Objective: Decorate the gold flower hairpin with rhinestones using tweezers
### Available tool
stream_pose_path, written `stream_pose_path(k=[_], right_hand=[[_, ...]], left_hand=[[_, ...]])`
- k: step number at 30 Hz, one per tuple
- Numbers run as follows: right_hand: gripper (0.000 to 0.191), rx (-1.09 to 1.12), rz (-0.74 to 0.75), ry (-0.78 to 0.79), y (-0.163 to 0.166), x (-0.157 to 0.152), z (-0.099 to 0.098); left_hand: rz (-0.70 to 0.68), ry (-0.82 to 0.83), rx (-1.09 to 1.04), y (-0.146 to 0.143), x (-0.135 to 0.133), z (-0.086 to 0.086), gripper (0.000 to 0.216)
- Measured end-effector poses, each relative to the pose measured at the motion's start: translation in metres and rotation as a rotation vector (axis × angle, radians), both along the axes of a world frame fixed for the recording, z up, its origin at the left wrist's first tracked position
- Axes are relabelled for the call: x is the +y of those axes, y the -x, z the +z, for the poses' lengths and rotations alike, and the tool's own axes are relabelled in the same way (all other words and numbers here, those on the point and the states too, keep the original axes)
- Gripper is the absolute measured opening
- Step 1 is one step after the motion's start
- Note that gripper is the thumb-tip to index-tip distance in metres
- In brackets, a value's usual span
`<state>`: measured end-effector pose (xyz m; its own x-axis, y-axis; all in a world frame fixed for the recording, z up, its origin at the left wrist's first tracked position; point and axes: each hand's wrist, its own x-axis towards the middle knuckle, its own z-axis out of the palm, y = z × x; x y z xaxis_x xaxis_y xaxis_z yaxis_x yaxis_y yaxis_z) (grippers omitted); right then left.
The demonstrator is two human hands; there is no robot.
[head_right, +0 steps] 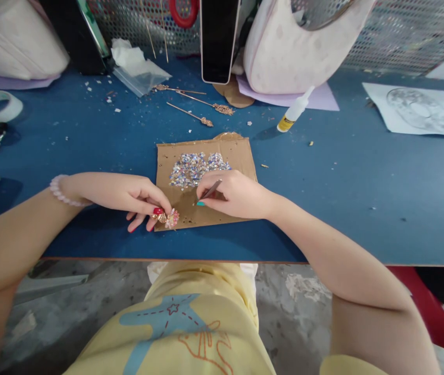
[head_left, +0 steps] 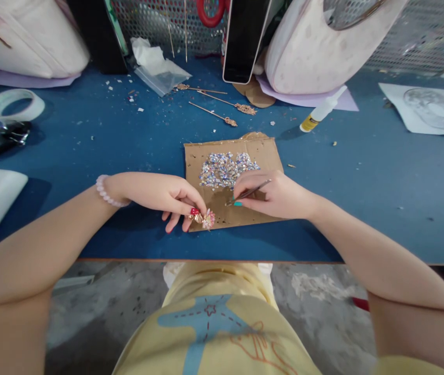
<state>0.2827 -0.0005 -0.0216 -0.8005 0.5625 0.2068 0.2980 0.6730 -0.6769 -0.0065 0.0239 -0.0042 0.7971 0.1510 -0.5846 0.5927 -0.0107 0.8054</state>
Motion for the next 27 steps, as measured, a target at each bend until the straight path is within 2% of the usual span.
stream_pose_path(k=[12,27], right_hand=[[0.014,0.01,0.039,0.001,0.001,0.0,-0.001],[0.015,0.004,0.052,0.005,0.001,0.0,-0.001]], left_hand=[[0.106,0.016,-0.004,-0.008,-0.009,-0.004,0.027],[0.118,0.041,-0.003,-0.009,-0.012,-0.004,0.021]])
